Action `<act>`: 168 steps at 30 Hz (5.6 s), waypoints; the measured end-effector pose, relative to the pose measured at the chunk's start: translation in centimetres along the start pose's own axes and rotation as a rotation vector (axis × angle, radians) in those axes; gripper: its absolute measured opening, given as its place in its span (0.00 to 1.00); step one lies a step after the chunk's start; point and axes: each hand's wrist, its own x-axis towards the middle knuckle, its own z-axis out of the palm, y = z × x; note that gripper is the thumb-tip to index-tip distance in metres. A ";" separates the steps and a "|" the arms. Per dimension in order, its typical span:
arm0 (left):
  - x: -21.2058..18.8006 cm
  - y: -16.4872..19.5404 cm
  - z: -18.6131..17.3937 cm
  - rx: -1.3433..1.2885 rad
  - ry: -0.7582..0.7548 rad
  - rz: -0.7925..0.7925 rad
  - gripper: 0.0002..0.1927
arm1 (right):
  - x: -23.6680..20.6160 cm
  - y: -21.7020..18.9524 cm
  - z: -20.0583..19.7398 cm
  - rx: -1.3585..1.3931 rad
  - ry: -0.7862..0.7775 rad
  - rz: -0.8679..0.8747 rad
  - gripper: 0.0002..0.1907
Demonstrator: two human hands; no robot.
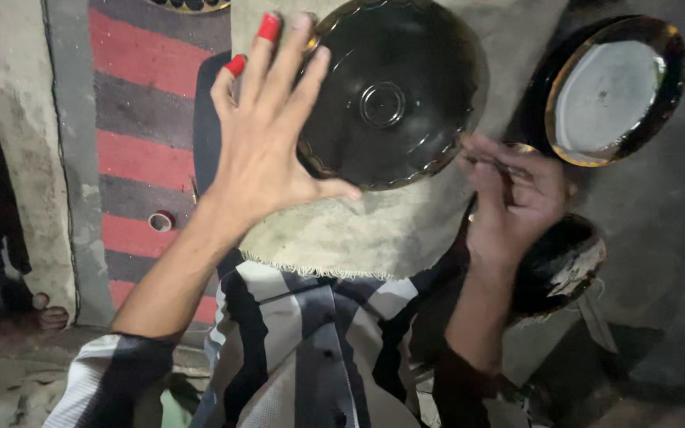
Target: The person holds a dark lacquered decorative plate steady on a cloth-covered work surface and scratches fine curved lines into its surface using a small pointed hand tool, repositioning the plate and continuing the engraving across different areas throughout the clip.
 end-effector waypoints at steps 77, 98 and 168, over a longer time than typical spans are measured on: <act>-2.4 -1.6 4.6 0.109 -0.030 -0.022 0.69 | 0.3 -4.2 7.6 -0.772 -0.303 -0.273 0.08; -2.5 -2.0 5.4 0.079 0.009 -0.015 0.74 | -1.3 -3.9 7.7 -0.875 -0.237 -0.209 0.07; -0.9 0.0 3.1 0.070 0.045 -0.059 0.66 | 0.0 1.0 1.0 -0.302 0.049 -0.199 0.09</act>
